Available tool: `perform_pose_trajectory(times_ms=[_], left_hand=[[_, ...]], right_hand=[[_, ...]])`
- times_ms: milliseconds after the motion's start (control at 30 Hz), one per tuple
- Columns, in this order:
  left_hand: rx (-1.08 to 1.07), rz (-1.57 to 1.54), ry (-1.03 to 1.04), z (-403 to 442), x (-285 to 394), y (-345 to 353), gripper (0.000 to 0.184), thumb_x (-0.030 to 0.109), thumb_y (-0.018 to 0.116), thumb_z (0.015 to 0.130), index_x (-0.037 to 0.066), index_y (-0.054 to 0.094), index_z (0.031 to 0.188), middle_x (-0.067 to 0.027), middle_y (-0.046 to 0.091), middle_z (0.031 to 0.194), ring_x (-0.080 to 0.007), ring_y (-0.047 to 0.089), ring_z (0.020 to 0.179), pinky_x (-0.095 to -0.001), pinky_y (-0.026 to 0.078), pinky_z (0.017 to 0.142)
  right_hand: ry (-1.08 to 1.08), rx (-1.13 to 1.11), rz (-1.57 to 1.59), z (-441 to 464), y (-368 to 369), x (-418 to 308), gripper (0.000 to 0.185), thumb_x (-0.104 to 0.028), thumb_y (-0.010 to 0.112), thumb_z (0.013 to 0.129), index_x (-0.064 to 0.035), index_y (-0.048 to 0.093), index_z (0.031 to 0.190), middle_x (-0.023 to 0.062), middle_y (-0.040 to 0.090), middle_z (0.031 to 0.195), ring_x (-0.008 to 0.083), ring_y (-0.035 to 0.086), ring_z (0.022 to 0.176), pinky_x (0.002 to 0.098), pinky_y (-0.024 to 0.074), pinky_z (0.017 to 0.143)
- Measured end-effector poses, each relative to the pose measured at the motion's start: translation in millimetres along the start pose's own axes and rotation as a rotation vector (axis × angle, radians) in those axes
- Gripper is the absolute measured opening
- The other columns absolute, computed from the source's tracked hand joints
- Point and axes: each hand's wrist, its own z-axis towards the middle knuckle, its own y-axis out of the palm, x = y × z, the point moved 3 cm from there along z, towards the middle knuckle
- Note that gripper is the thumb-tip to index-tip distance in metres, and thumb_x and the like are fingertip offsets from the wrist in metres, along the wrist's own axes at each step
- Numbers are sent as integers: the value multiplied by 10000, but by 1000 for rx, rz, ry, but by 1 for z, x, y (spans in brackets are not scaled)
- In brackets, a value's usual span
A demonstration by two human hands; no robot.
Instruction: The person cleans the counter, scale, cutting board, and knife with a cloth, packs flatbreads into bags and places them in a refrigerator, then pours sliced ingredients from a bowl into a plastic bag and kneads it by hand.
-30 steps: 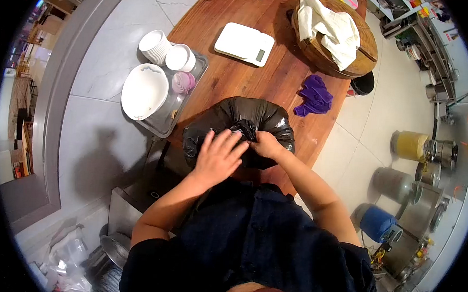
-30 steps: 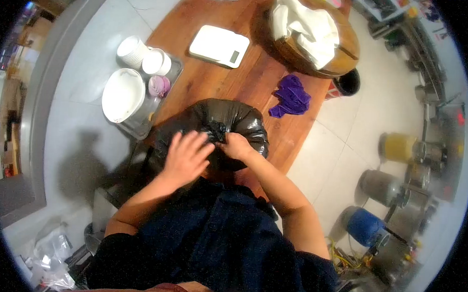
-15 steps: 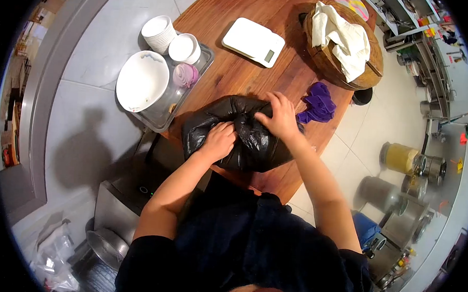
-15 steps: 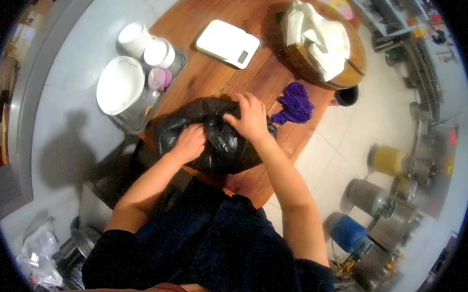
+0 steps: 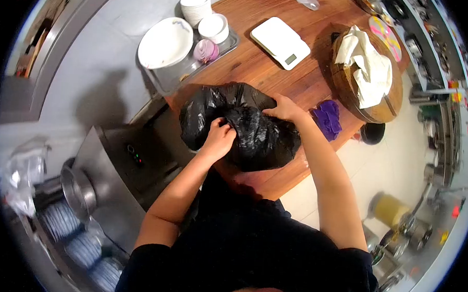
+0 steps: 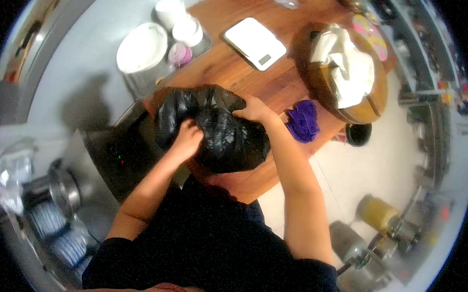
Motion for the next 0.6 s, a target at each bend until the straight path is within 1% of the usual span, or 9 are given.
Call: perform_pose_trajectory(times_ms=[33,133,167,233,267,367,467,567,600], left_hand=[[-2,-93,-25,-8,-13,13,430,322,511,893,-41,571,1116,-281,363,1351,-396,340,1252,-429,280,1056],[241,-651,-149,-52,44,15,642,446,477,934,-64,386,1314,-200,323,1398,-306,315,1296,-381,263,1069],[291,-838,-206,-63,46,21,653,449,485,931,-50,362,1333,-187,328,1398,-294,329,1286,-378,276,1064],[395,-1227,-308,-83,48,35,680,457,500,925,-21,315,1371,-162,338,1396,-271,357,1268,-372,301,1054],[366,-1398,-259,-92,53,36,729,490,498,914,-3,263,1395,-133,367,1380,-242,410,1224,-360,350,1024],[445,-1409,-346,-123,58,40,706,495,536,893,-17,338,1337,-114,462,1289,-230,473,1148,-365,402,965],[532,-1451,-397,-157,54,52,627,389,618,874,-3,388,1306,-108,501,1236,-229,496,1112,-359,414,942],[517,-1470,-351,-184,65,48,559,254,672,834,5,433,1273,-103,524,1199,-228,506,1098,-349,418,934],[589,-1438,-471,-190,70,46,433,197,639,815,4,509,1180,-113,577,1088,-237,563,1000,-396,453,869]], right_hand=[[-50,40,-67,-12,-2,-11,573,-318,742,702,52,556,1098,272,611,1038,391,583,994,401,454,861],[-164,139,-127,-68,0,-62,455,-269,712,724,36,508,995,257,607,942,411,581,923,444,466,804],[-164,151,-156,-88,5,-75,429,-258,709,731,23,496,977,239,609,915,409,581,902,454,468,790],[-318,256,-190,-126,22,-95,390,-203,709,720,-1,474,958,216,585,900,395,562,877,452,469,770],[-432,297,-192,-144,32,-101,383,-168,703,702,-3,479,966,211,568,929,387,547,885,447,464,773],[-699,350,-124,-184,64,-108,462,-75,716,636,27,485,1023,214,521,1021,392,516,914,439,436,823],[-836,282,-139,-207,95,-108,523,-87,728,620,23,493,1075,206,494,1080,375,502,952,432,429,844],[-922,226,-152,-223,124,-106,515,-110,737,632,11,512,1079,197,488,1111,363,498,985,429,424,860],[-958,212,-145,-227,129,-106,508,-116,739,639,4,520,1081,194,486,1123,362,497,995,429,423,865]])
